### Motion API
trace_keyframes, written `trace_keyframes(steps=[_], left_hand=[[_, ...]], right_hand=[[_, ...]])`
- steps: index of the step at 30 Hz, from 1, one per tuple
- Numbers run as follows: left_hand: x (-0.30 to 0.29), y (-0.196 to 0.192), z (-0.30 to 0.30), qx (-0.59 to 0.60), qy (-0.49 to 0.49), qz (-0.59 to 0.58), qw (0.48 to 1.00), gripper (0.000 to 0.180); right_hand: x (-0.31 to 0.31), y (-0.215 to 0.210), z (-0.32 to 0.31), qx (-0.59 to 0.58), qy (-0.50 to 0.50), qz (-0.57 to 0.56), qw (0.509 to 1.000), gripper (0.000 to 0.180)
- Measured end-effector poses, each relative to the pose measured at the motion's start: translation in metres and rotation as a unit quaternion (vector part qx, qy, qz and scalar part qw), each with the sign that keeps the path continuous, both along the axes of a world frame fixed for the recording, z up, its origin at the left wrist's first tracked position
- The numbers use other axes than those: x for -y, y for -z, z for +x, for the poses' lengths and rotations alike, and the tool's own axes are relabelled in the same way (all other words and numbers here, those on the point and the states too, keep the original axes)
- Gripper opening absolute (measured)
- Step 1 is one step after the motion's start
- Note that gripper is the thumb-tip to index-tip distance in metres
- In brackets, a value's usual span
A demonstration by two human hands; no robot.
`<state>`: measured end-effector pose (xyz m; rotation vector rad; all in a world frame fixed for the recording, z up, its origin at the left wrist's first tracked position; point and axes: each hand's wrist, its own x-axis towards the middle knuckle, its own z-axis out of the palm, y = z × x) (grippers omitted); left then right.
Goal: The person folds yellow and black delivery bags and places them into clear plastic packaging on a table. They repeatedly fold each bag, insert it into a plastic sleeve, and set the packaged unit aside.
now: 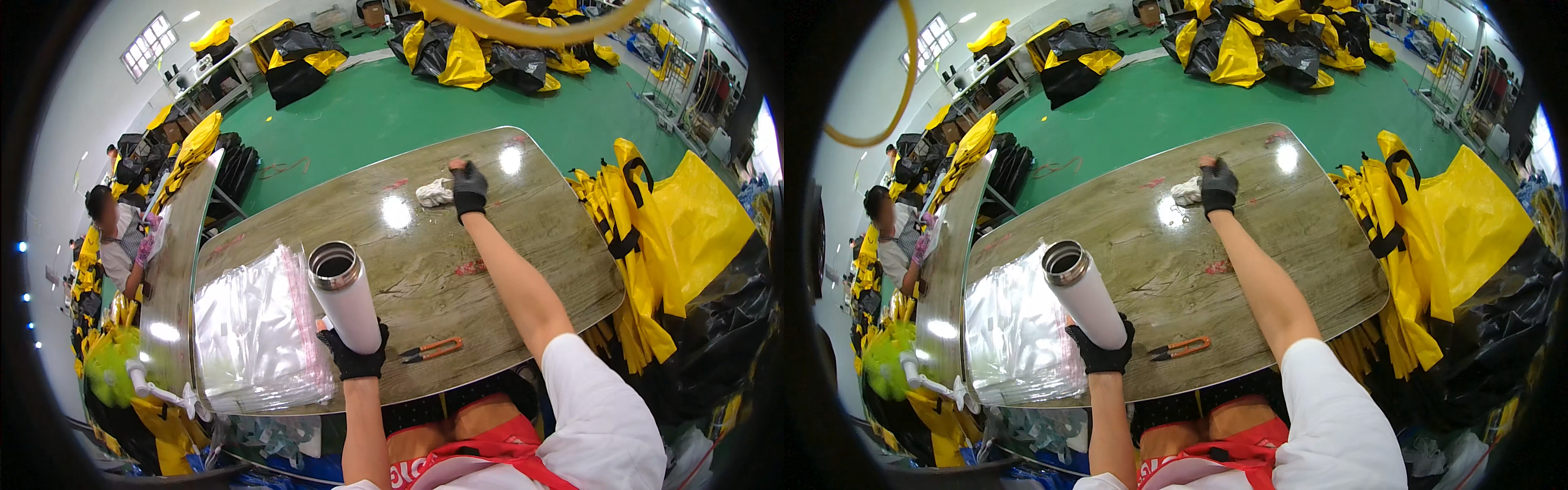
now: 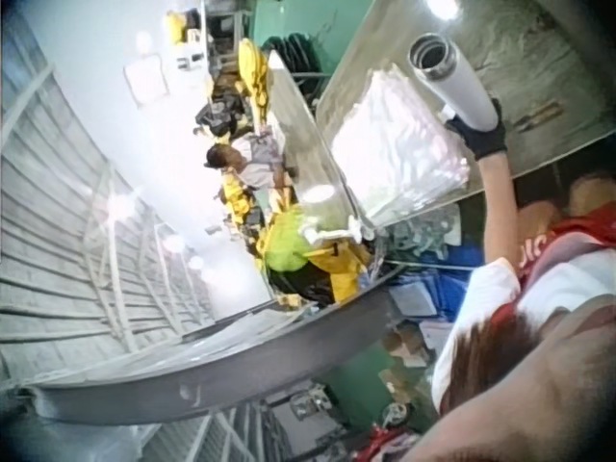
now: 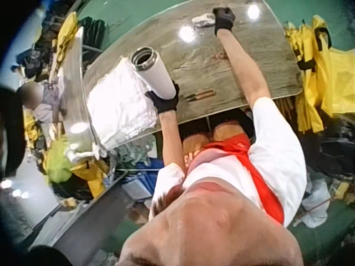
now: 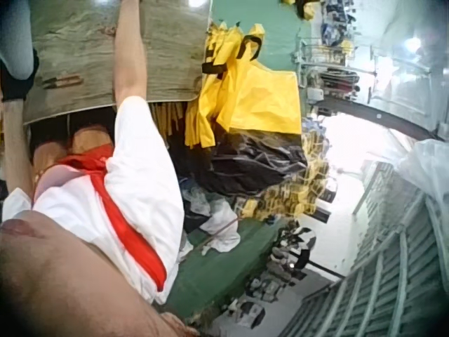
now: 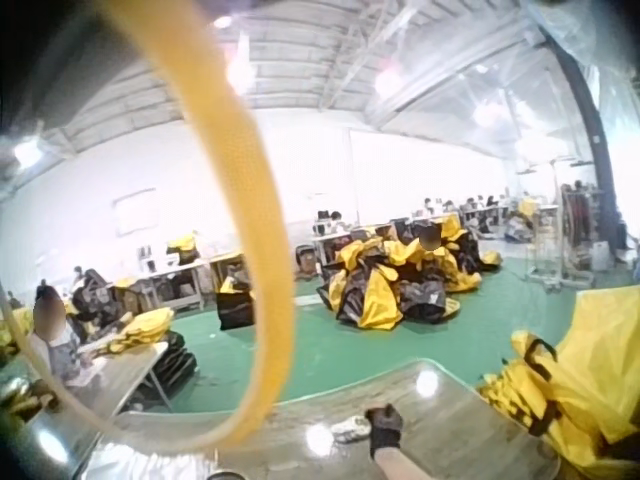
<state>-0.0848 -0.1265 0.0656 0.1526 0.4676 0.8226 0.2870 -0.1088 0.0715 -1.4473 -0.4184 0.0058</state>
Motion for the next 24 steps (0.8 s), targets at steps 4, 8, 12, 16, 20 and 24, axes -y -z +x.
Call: trace_keyframes(steps=[4,8,12,16,20,24], left_hand=[[0.018,0.014,-0.019,-0.071,-0.029,0.048,0.996,0.065],[0.052,-0.018,-0.053,0.026,-0.011,-0.014,1.000,0.071],[0.085,-0.030,-0.112,0.033,-0.071,0.082,0.994,0.070],[0.123,-0.012,-0.217,-0.047,-0.184,0.033,0.981,0.073],[0.167,0.034,-0.334,-0.293,-0.338,0.009,0.894,0.043],[0.224,-0.024,-0.451,-0.583,-0.257,0.245,0.731,0.034]], right_hand=[[0.043,-0.027,-0.071,-0.432,-0.199,0.440,0.762,0.022],[0.111,-0.073,-0.237,-0.432,-0.420,0.322,0.730,0.029],[0.168,-0.086,-0.352,0.045,-0.517,0.060,0.852,0.088],[0.155,-0.085,-0.438,0.199,-0.585,-0.066,0.784,0.077],[0.158,-0.052,-0.528,0.185,-0.668,-0.119,0.711,0.060],[0.163,-0.029,-0.585,0.323,-0.667,-0.067,0.668,0.061]])
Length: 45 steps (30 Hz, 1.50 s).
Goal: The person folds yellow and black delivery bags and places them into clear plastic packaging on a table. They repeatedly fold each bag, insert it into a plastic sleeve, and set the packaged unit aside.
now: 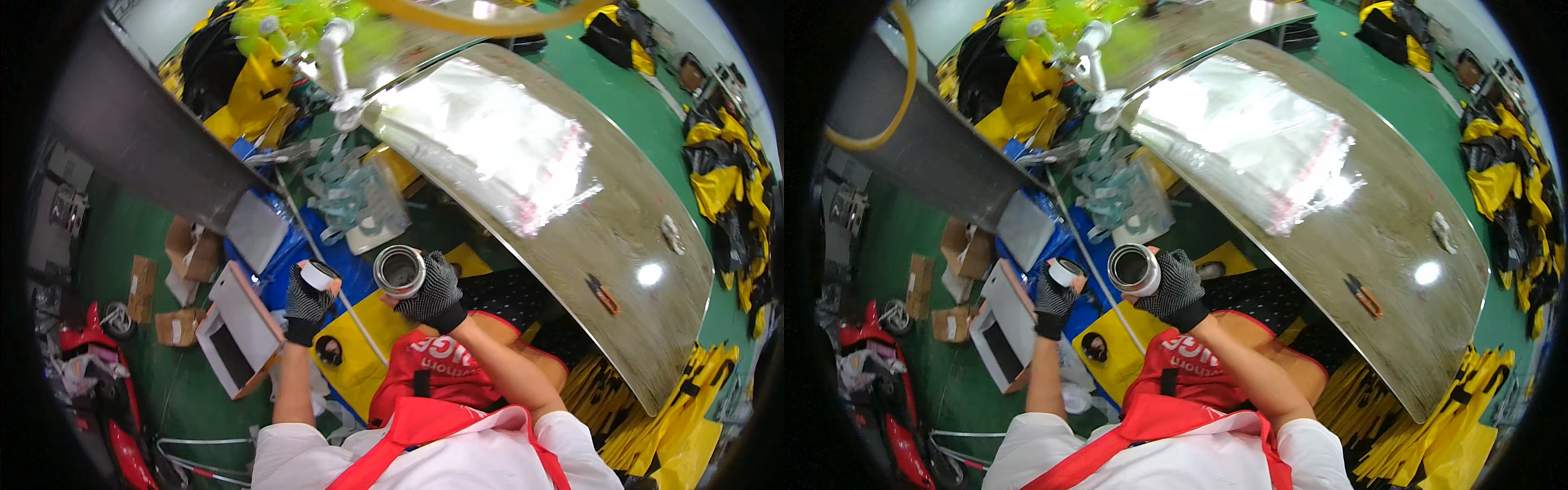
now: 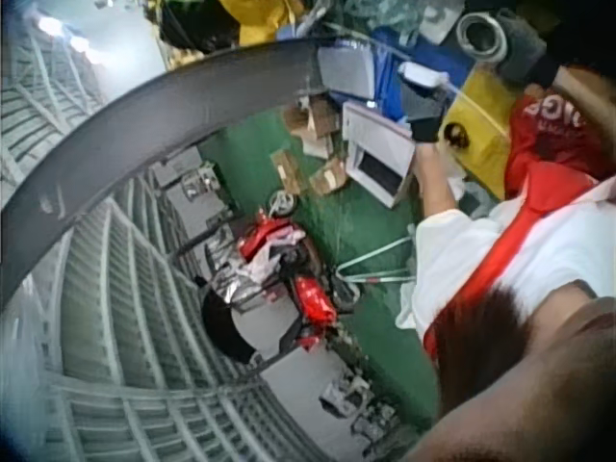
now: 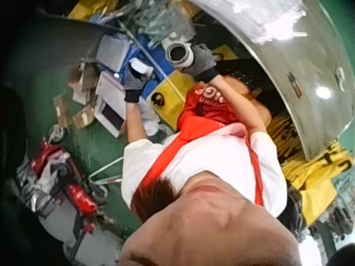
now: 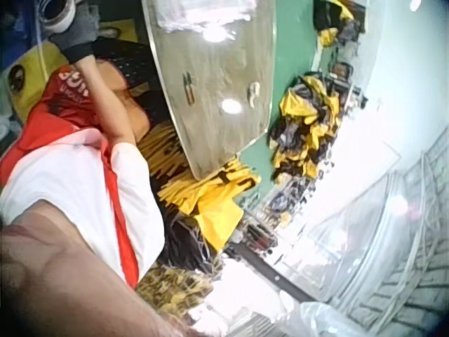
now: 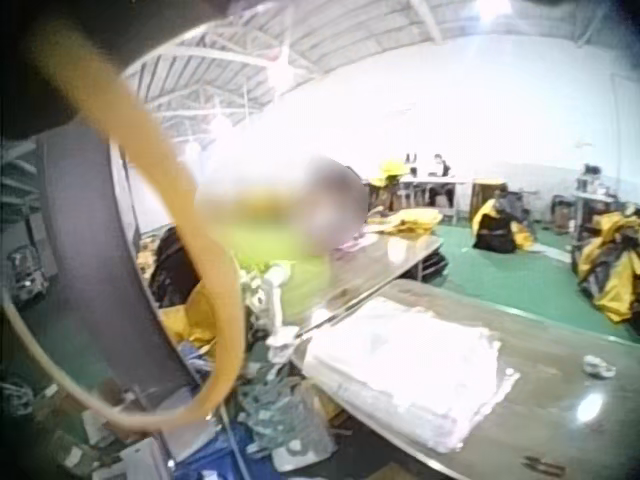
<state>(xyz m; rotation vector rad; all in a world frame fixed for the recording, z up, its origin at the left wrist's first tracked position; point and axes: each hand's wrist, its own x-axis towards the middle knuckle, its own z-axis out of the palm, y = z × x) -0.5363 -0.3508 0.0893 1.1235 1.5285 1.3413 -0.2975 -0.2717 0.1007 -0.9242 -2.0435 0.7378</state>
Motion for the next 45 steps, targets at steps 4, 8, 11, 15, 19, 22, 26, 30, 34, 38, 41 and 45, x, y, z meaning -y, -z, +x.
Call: trace_keyframes(steps=[4,8,11,15,19,22,26,30,34,38,41,45], left_hand=[[0.036,-0.097,0.016,-0.266,0.078,-0.026,0.961,0.068],[0.040,-0.073,0.022,-0.409,0.104,-0.167,0.891,0.074],[0.056,-0.037,0.013,-0.455,0.145,-0.238,0.846,0.089],[0.060,-0.021,0.013,-0.412,0.222,-0.181,0.865,0.076],[0.065,0.003,0.007,-0.505,0.299,0.007,0.809,0.064],[0.067,-0.005,0.018,-0.466,0.222,0.018,0.856,0.072],[0.079,0.042,0.014,-0.370,0.199,-0.176,0.890,0.060],[0.079,0.040,0.002,-0.481,0.311,0.074,0.817,0.051],[0.070,0.009,0.017,-0.340,0.130,-0.026,0.931,0.064],[0.045,0.008,0.001,-0.368,0.259,-0.206,0.869,0.070],[0.038,0.010,-0.009,-0.380,0.366,-0.005,0.849,0.069],[0.037,0.008,0.012,-0.381,0.193,-0.047,0.903,0.068]], right_hand=[[0.003,0.019,-0.033,0.050,-0.055,-0.014,0.997,0.055],[0.012,0.041,-0.053,0.142,-0.117,0.060,0.981,0.055],[0.025,0.054,-0.058,0.165,-0.149,0.065,0.973,0.054],[0.032,0.071,-0.046,0.205,-0.192,0.047,0.958,0.055],[0.036,0.084,-0.045,0.233,-0.249,-0.016,0.940,0.052],[0.041,0.082,-0.043,0.265,-0.221,-0.021,0.938,0.050],[0.040,0.086,-0.045,0.325,-0.237,-0.030,0.915,0.048],[0.043,0.099,-0.047,0.325,-0.244,0.016,0.914,0.048],[0.040,0.087,-0.052,0.294,-0.237,-0.087,0.922,0.047],[0.027,0.093,-0.046,0.254,-0.229,-0.066,0.937,0.047],[0.025,0.091,-0.046,0.255,-0.249,-0.063,0.932,0.048],[0.025,0.080,-0.048,0.254,-0.208,-0.076,0.942,0.050]])
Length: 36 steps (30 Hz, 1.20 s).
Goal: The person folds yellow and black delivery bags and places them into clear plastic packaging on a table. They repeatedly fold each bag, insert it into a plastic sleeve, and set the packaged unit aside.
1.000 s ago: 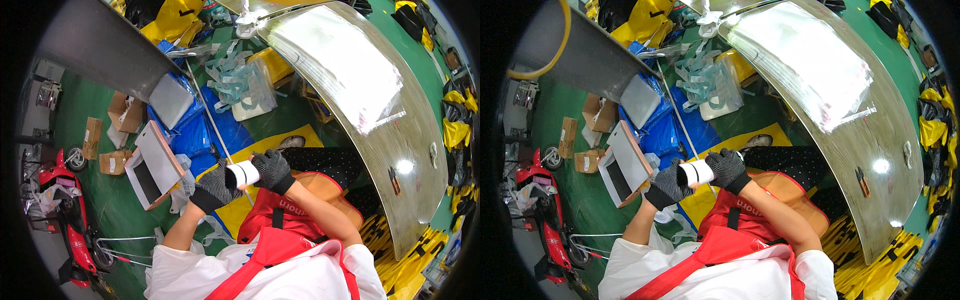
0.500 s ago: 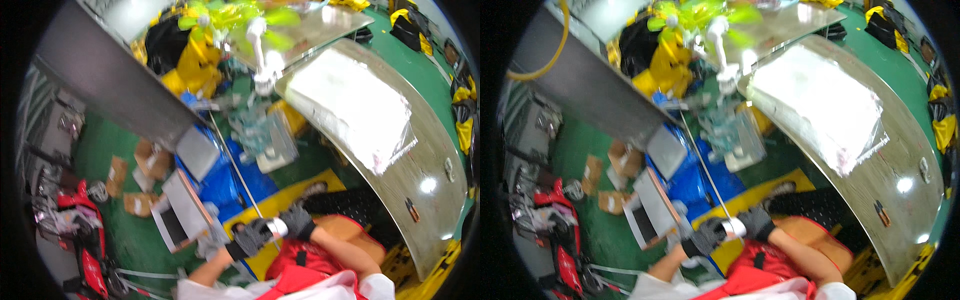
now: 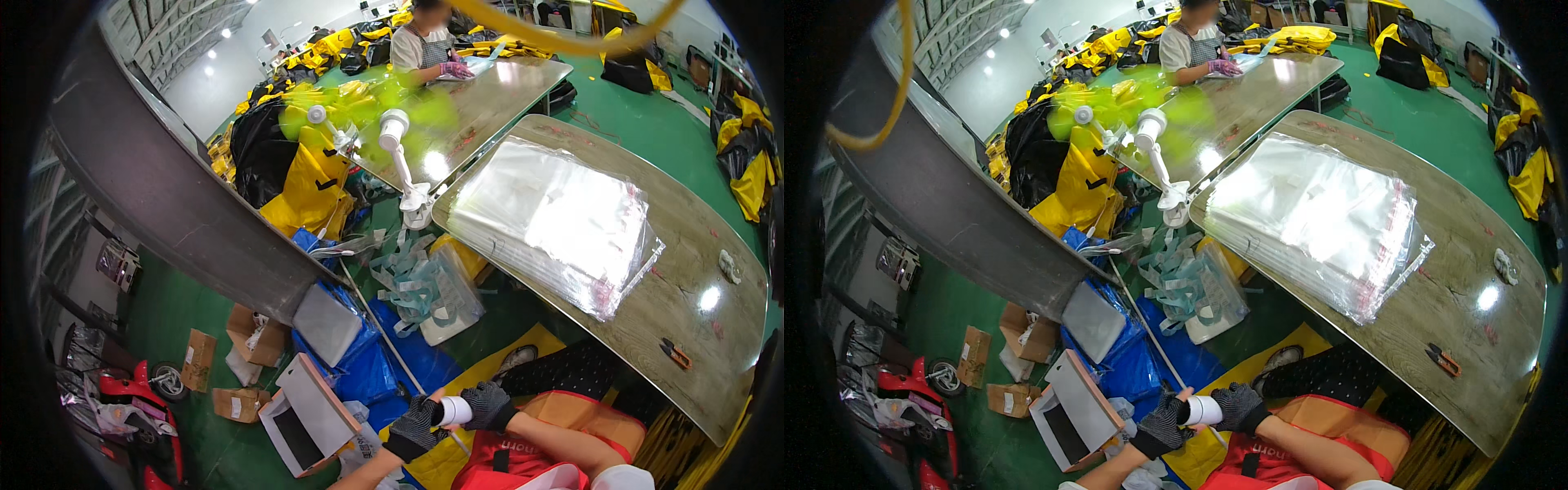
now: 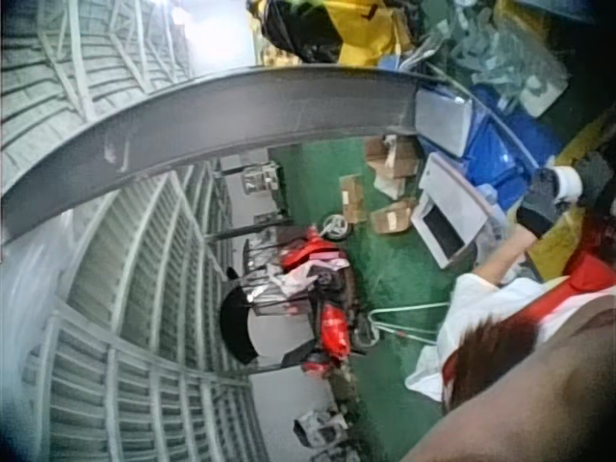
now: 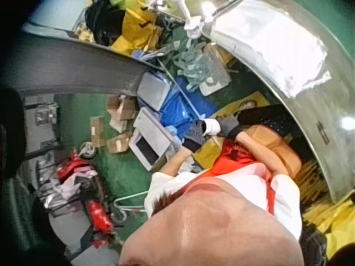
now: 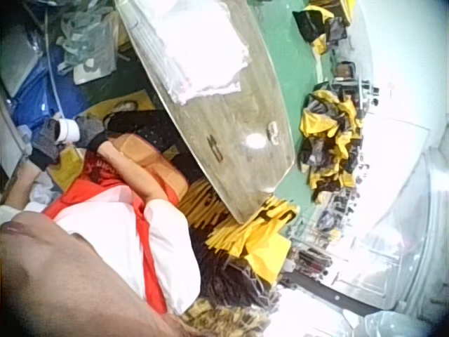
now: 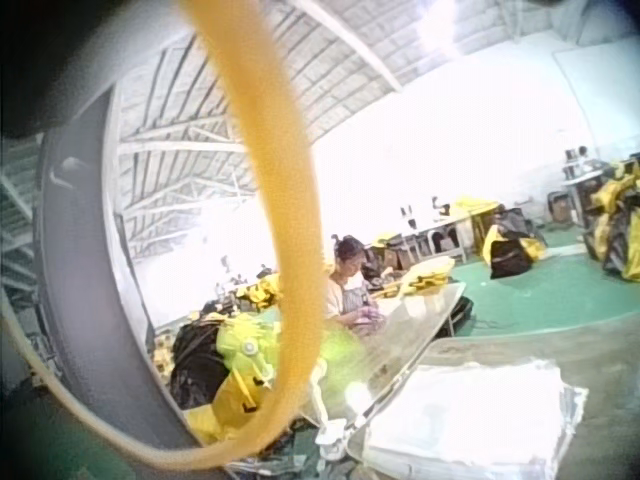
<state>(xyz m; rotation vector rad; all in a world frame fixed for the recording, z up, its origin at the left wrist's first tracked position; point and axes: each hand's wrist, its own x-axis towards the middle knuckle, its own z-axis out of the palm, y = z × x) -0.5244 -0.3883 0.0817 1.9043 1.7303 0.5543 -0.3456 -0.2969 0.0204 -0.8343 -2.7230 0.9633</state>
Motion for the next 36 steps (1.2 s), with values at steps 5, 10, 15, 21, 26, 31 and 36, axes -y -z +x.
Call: trace_keyframes(steps=[5,10,15,21,26,31,36], left_hand=[[-0.012,-0.003,-0.011,-0.127,0.103,-0.024,0.986,0.048],[-0.030,0.033,-0.029,0.051,0.192,-0.034,0.979,0.057],[-0.066,0.110,-0.052,-0.055,0.026,-0.011,0.998,0.066],[-0.110,0.231,-0.129,-0.179,-0.096,-0.074,0.976,0.077],[-0.127,0.275,-0.170,-0.226,-0.106,-0.205,0.946,0.041],[-0.163,0.261,-0.152,-0.168,-0.230,-0.185,0.941,0.080],[-0.142,0.242,-0.161,-0.150,-0.255,-0.277,0.914,0.085]], right_hand=[[-0.017,0.009,-0.001,0.013,-0.090,-0.074,0.993,0.055],[-0.003,0.027,-0.019,0.108,-0.039,-0.073,0.991,0.048],[-0.010,0.031,0.021,-0.061,0.234,-0.250,0.938,0.080],[-0.026,-0.046,0.119,-0.198,0.387,-0.392,0.811,0.036],[-0.004,-0.064,0.171,-0.219,0.489,-0.273,0.799,0.031],[0.029,-0.018,0.260,-0.250,0.508,-0.483,0.667,0.048],[0.003,-0.059,0.204,-0.243,0.518,-0.450,0.685,0.040]])
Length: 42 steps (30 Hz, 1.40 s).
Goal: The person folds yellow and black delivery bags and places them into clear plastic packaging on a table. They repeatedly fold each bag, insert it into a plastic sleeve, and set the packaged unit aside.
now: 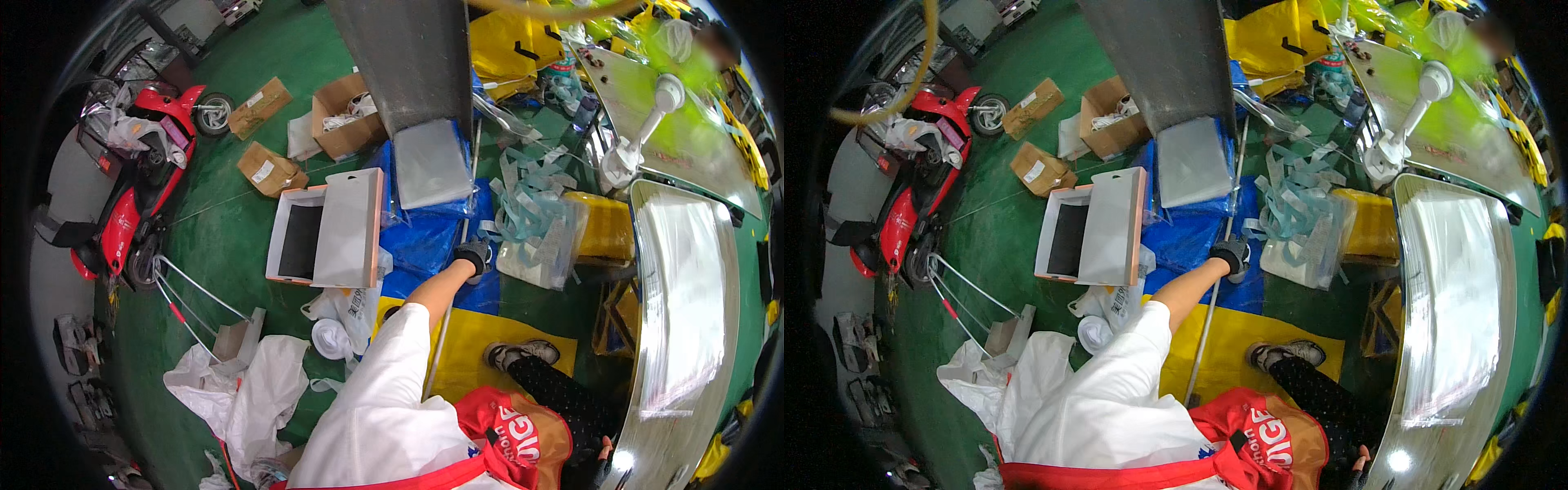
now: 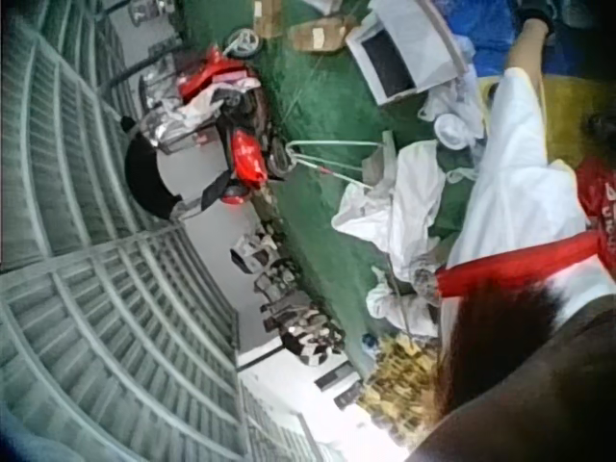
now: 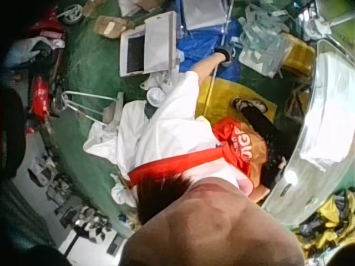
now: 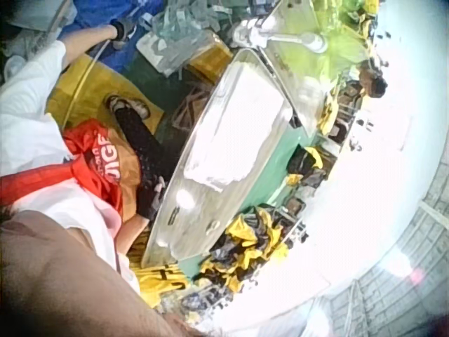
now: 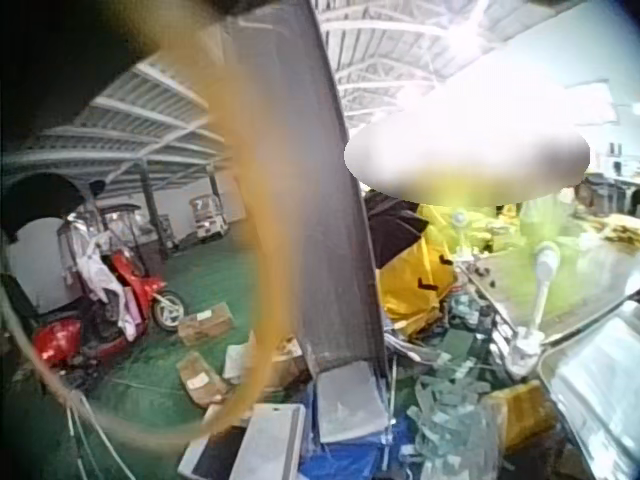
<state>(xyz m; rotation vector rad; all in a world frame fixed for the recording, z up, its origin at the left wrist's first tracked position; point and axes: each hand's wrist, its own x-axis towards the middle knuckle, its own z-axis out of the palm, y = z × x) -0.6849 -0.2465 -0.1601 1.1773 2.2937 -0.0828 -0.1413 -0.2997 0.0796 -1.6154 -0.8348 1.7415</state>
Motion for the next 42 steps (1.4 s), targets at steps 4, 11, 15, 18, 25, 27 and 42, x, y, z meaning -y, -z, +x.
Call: trace_keyframes(steps=[4,11,15,18,25,27,42], left_hand=[[0.011,-0.002,0.002,0.005,0.028,-0.027,0.999,0.087],[0.028,-0.085,0.049,-0.176,-0.007,0.124,0.977,0.099],[0.010,-0.180,0.202,0.112,0.096,0.683,0.715,0.067],[0.029,-0.210,0.359,0.499,0.170,0.515,0.675,0.057],[0.044,-0.232,0.489,0.546,0.376,0.225,0.714,0.060],[0.025,-0.239,0.527,0.554,0.407,0.167,0.707,0.061],[-0.208,-0.212,0.789,0.017,0.655,0.321,0.684,0.097]], right_hand=[[-0.004,-0.005,-0.013,-0.004,-0.004,-0.014,1.000,0.040],[0.009,-0.006,-0.006,-0.044,0.031,0.032,0.998,0.036],[0.006,0.044,0.002,0.010,0.011,0.211,0.977,0.052],[0.021,-0.008,-0.043,-0.039,0.041,0.261,0.964,0.060],[0.032,0.001,0.002,0.028,0.142,0.330,0.933,0.065],[0.031,0.001,0.027,0.037,0.186,0.428,0.884,0.067],[-0.170,0.015,0.422,0.672,0.080,0.228,0.700,0.075]])
